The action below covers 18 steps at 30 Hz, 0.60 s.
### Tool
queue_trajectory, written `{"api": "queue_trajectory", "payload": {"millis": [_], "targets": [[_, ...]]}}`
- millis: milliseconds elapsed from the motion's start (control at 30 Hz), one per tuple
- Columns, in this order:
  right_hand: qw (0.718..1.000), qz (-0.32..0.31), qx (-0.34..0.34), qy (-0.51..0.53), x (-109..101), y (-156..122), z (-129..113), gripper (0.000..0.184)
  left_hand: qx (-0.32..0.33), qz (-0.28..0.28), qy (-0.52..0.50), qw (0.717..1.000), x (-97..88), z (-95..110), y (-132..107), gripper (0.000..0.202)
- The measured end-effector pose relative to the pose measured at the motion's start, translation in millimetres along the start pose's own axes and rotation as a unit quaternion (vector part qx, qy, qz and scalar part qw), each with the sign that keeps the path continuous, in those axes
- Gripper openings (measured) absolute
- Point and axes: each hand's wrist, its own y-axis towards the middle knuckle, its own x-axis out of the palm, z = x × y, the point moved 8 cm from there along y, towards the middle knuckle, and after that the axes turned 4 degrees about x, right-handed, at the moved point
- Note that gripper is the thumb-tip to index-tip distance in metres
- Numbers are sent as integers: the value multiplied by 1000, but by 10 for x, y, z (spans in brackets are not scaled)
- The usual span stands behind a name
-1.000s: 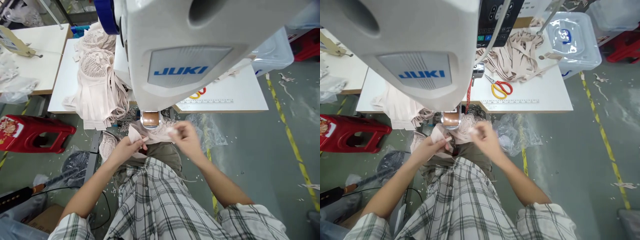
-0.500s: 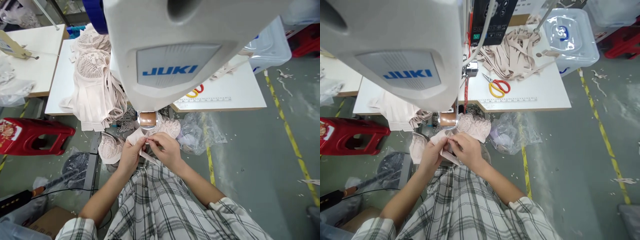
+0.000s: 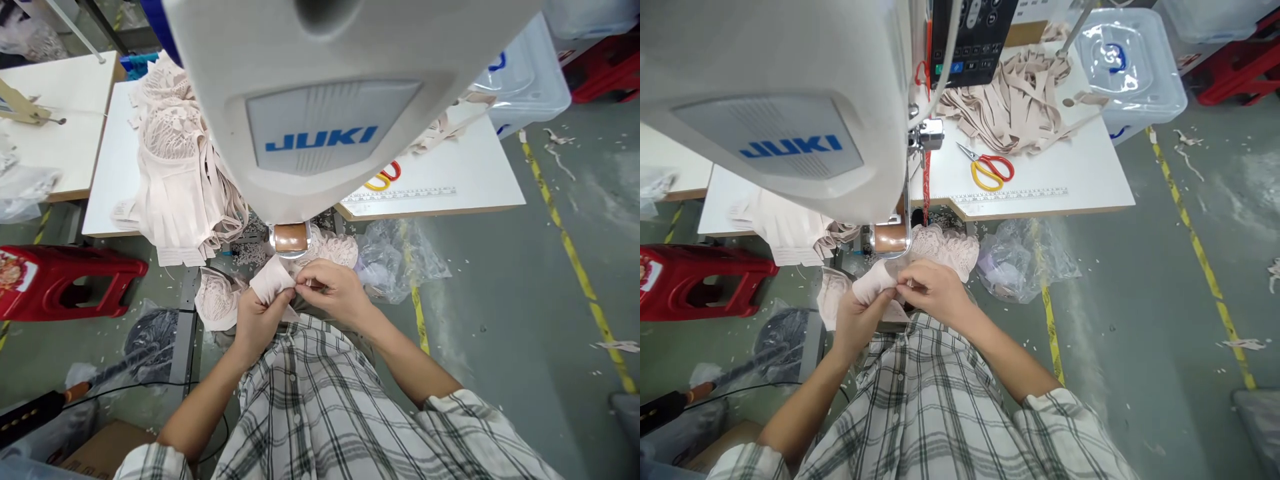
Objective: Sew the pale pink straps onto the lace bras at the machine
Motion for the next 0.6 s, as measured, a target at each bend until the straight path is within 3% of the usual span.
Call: {"api": "queue_trajectory", "payload": {"millis": [167, 333, 433, 600], "targets": [[997, -69, 6, 23, 6, 29, -69, 10, 39, -20, 6, 999, -19, 21, -21, 16], [992, -106, 35, 57, 93, 16, -4, 10, 2, -15, -32, 999, -5, -47, 15, 21], [992, -96, 53, 62, 119, -9, 65, 10, -36, -46, -33, 998, 54, -111, 65, 29], [997, -42, 67, 27, 80, -50, 97, 11, -82, -95, -25, 992, 123, -182, 115, 23]]}}
